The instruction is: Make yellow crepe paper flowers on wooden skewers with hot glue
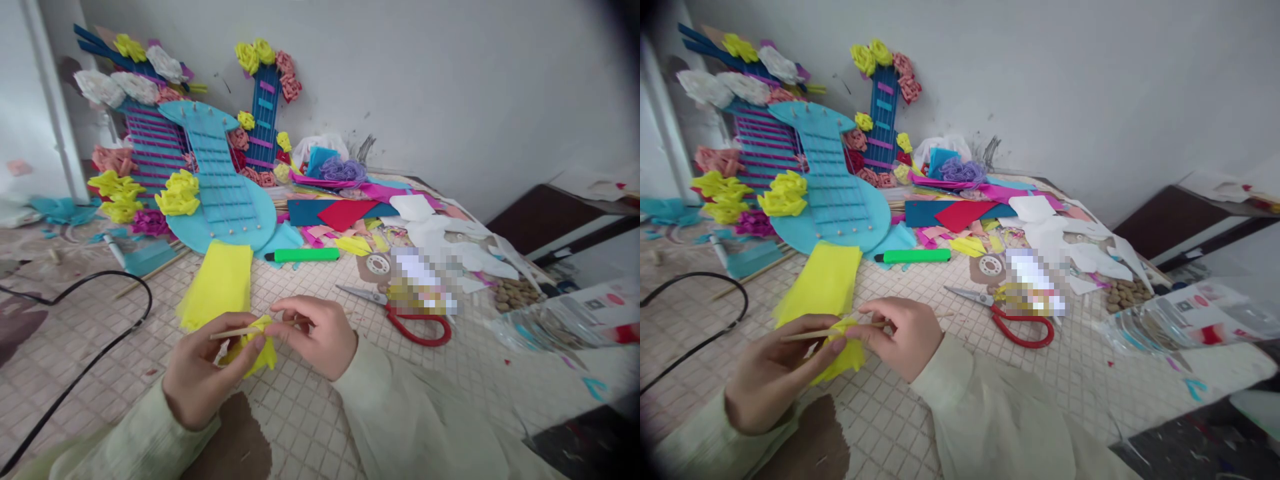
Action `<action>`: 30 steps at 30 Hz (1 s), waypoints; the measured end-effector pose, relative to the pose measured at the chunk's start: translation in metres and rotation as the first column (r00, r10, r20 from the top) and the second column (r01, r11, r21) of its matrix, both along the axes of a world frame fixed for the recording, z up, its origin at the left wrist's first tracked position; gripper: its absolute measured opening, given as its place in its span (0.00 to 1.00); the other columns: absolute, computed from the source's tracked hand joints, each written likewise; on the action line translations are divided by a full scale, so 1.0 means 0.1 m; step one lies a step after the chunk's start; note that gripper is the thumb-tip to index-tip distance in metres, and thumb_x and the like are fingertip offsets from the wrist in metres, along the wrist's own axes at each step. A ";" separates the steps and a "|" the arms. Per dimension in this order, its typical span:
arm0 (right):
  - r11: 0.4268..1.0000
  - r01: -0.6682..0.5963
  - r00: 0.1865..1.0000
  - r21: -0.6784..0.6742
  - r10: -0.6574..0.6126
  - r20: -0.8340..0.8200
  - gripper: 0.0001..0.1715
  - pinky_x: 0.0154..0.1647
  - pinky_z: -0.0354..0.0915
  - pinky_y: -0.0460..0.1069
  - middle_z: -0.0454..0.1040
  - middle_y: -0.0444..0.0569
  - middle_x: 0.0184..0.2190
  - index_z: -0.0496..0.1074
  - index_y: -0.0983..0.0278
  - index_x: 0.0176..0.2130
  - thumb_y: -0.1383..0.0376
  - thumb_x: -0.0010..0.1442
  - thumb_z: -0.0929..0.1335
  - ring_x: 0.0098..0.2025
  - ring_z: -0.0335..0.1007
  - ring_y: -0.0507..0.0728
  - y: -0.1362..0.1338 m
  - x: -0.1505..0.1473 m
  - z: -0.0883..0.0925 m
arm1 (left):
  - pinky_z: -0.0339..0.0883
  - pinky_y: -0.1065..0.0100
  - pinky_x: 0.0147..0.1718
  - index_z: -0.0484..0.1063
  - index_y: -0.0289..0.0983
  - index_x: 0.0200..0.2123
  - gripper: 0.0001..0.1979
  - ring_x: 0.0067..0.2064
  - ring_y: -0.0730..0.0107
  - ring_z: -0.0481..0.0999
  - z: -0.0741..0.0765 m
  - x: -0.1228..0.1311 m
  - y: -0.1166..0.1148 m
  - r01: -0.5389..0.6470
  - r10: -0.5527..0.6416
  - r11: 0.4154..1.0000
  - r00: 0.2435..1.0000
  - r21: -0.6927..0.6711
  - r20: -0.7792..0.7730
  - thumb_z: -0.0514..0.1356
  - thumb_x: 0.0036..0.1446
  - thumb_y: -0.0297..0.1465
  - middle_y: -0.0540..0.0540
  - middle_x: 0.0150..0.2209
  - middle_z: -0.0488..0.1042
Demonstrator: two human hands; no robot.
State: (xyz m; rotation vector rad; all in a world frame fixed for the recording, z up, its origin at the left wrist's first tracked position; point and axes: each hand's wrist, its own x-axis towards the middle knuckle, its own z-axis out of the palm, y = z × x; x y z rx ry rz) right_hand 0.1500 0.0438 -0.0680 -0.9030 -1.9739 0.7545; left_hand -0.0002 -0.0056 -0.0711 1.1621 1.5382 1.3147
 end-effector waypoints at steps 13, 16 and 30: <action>0.974 0.151 0.988 0.167 -0.152 -0.009 0.09 0.27 0.62 0.45 0.70 0.44 0.23 0.70 0.64 0.33 0.62 0.51 0.68 0.26 0.64 0.50 -0.04 -0.02 0.06 | 0.65 0.73 0.25 0.74 0.42 0.27 0.07 0.27 0.73 0.70 0.01 0.03 -0.01 -0.007 0.004 0.997 0.999 0.075 0.035 0.64 0.39 0.31 0.50 0.32 0.75; 0.980 0.155 0.988 0.123 -0.154 -0.024 0.09 0.29 0.63 0.46 0.70 0.45 0.24 0.70 0.65 0.33 0.62 0.50 0.69 0.27 0.64 0.51 -0.07 -0.04 0.05 | 0.66 0.72 0.25 0.73 0.40 0.29 0.10 0.27 0.72 0.71 0.00 0.03 -0.02 -0.026 0.024 0.999 0.998 0.031 0.054 0.65 0.39 0.34 0.50 0.30 0.75; 0.996 0.025 0.999 0.086 -0.027 0.019 0.11 0.30 0.64 0.47 0.72 0.46 0.25 0.71 0.65 0.38 0.67 0.52 0.66 0.27 0.65 0.51 -0.03 -0.01 0.04 | 0.65 0.74 0.22 0.71 0.38 0.25 0.11 0.25 0.72 0.72 0.06 0.00 0.03 -0.053 0.057 0.996 0.997 -0.067 0.060 0.66 0.36 0.35 0.50 0.26 0.76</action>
